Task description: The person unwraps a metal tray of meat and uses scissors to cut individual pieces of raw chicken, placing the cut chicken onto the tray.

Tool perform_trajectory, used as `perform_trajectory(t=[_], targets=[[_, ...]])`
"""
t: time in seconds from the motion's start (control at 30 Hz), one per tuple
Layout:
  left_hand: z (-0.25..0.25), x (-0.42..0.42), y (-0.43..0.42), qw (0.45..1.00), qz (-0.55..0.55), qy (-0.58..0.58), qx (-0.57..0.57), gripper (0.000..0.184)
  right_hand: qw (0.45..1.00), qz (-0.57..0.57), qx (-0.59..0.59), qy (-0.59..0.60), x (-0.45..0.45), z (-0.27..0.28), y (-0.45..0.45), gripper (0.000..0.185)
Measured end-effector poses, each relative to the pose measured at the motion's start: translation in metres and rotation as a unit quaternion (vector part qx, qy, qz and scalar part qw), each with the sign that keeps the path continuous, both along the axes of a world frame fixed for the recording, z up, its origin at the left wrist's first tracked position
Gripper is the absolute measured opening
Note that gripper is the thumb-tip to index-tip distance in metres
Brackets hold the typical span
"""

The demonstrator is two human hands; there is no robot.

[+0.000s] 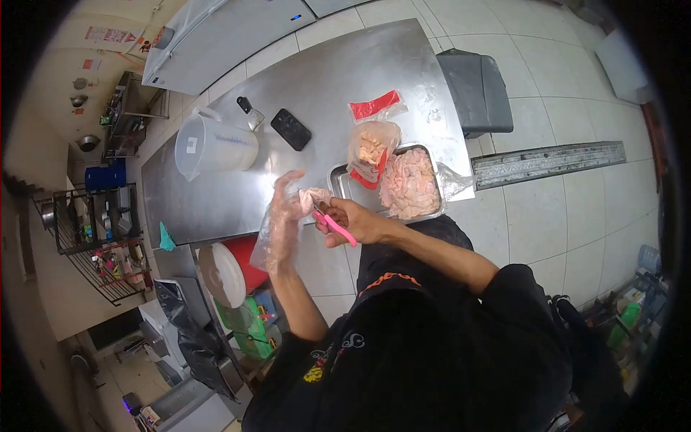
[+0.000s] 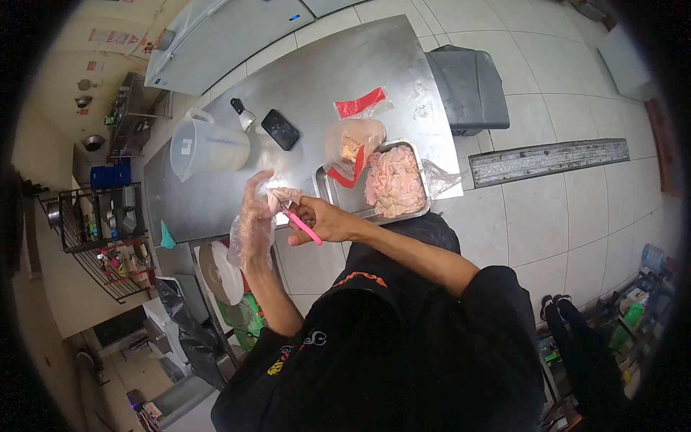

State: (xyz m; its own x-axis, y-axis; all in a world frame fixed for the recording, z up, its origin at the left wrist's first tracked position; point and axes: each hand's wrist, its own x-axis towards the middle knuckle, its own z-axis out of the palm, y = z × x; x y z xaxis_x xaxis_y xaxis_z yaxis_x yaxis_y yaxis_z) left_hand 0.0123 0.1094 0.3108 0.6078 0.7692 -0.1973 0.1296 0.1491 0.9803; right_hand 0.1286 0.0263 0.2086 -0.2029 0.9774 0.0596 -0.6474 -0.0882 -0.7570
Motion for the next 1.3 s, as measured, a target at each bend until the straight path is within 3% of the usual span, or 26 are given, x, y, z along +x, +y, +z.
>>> perform_trajectory(t=[0.13,0.23,0.33,0.37,0.43,0.5,0.53,0.67,0.73,0.8,0.9,0.97,1.03,1.13,1.23,1.3], targets=[[-0.011,-0.004,0.007,0.995,-0.063,-0.074,-0.035,0.042,1.000,0.020,-0.001,-0.021,0.004,0.005,-0.003,0.064],[-0.034,-0.012,0.014,0.986,-0.133,-0.099,0.012,0.035,1.000,0.019,-0.012,0.000,0.002,0.006,-0.010,0.063],[-0.053,-0.004,0.010,0.986,-0.086,-0.068,0.126,0.033,0.999,-0.020,-0.032,0.023,0.001,-0.002,-0.011,0.055],[-0.058,-0.006,0.008,0.986,-0.090,-0.068,0.126,0.033,0.998,-0.052,-0.038,-0.019,0.000,-0.009,-0.013,0.050],[-0.052,-0.001,-0.005,0.988,0.005,0.064,0.142,0.029,0.993,-0.087,-0.047,-0.061,-0.001,-0.007,-0.017,0.046],[-0.040,0.002,-0.002,0.979,-0.048,0.098,0.170,0.029,0.983,-0.175,-0.048,-0.009,-0.004,-0.002,-0.019,0.040],[-0.036,0.003,0.000,0.966,-0.096,0.132,0.199,0.028,0.983,-0.174,-0.048,-0.010,-0.003,-0.003,-0.019,0.040],[-0.043,0.004,0.003,0.966,-0.077,0.157,0.189,0.028,0.984,-0.131,-0.112,-0.036,0.000,-0.017,-0.022,0.037],[-0.043,0.004,0.003,0.953,-0.074,0.168,0.240,0.026,0.983,-0.109,-0.136,-0.064,0.000,-0.016,-0.023,0.034],[-0.041,0.007,0.002,0.959,-0.086,0.159,0.220,0.026,0.977,-0.169,-0.118,-0.060,-0.002,-0.009,-0.021,0.032],[-0.048,0.002,0.004,0.960,-0.113,0.154,0.204,0.027,0.976,-0.149,-0.157,0.033,0.001,0.005,-0.019,0.030],[-0.065,-0.007,0.010,0.956,-0.128,0.158,0.210,0.028,0.978,-0.137,-0.155,0.007,0.003,-0.013,-0.022,0.030],[-0.073,-0.010,0.013,0.924,-0.116,0.191,0.311,0.030,0.981,-0.120,-0.153,-0.020,0.003,-0.016,-0.022,0.029],[-0.054,0.004,0.005,0.951,-0.127,0.181,0.216,0.027,0.976,-0.168,-0.141,-0.007,0.004,-0.008,-0.019,0.034],[-0.052,0.006,0.006,0.954,-0.144,0.177,0.196,0.029,0.973,-0.163,-0.161,0.017,0.010,-0.004,-0.017,0.030],[-0.065,0.002,0.011,0.943,-0.141,0.185,0.236,0.030,0.975,-0.144,-0.165,-0.032,0.012,-0.018,-0.020,0.030]])
